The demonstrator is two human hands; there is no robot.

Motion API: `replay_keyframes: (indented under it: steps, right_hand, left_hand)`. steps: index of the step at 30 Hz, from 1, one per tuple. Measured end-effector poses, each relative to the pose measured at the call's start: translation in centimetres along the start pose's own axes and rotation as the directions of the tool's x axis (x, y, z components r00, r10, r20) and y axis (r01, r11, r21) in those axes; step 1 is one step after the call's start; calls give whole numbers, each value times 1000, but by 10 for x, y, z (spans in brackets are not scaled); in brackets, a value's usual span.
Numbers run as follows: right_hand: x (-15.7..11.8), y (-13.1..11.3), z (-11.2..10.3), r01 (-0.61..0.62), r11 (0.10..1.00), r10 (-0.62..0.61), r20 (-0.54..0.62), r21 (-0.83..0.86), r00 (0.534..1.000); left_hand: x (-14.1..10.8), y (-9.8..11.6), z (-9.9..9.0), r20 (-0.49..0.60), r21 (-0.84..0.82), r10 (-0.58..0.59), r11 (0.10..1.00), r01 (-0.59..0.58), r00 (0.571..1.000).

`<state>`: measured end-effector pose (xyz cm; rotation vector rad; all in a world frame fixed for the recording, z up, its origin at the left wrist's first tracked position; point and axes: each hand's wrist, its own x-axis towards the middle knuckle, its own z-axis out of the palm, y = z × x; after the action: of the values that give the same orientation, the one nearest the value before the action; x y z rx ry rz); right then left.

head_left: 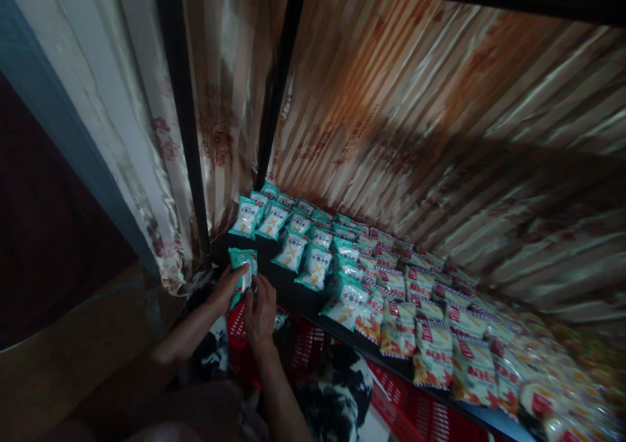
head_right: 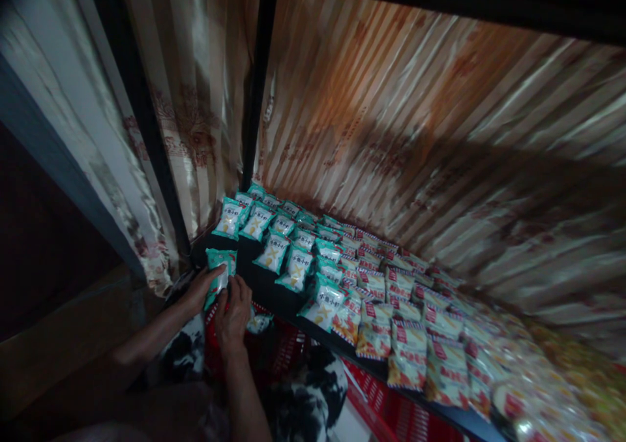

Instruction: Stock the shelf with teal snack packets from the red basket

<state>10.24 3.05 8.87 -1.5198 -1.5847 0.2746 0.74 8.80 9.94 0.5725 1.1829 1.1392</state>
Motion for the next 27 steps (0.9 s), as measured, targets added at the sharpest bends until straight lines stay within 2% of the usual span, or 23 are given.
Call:
replay_keyframes:
  steps: [3,8,11,14,18,21,27]
  right_hand:
    - [0,1,3,-35,999,34,26,38,999]
    - [2,-1,5,-119,984,110,73,130,991]
    - [6,-6,2,-192,960,172,112,206,979]
    - [11,-10,-2,-274,903,221,190,331,957]
    - [18,-9,-5,-395,774,269,309,495,912]
    - [21,-4,-3,-423,736,295,312,529,903]
    - [24,3,2,-423,741,333,261,521,906]
  left_hand:
    - [-3,4,-1,-18,78,9,997,-7,1000]
    - [-13,13,-2,-11,257,114,960,-107,993]
    - [-14,16,-5,15,315,139,939,-136,990]
    - [-13,17,-8,23,345,170,923,-168,985]
    - [-16,18,-9,23,359,181,916,-177,983]
    - [-19,18,-6,14,360,175,918,-168,984]
    - [-20,15,-4,13,335,213,920,-205,977]
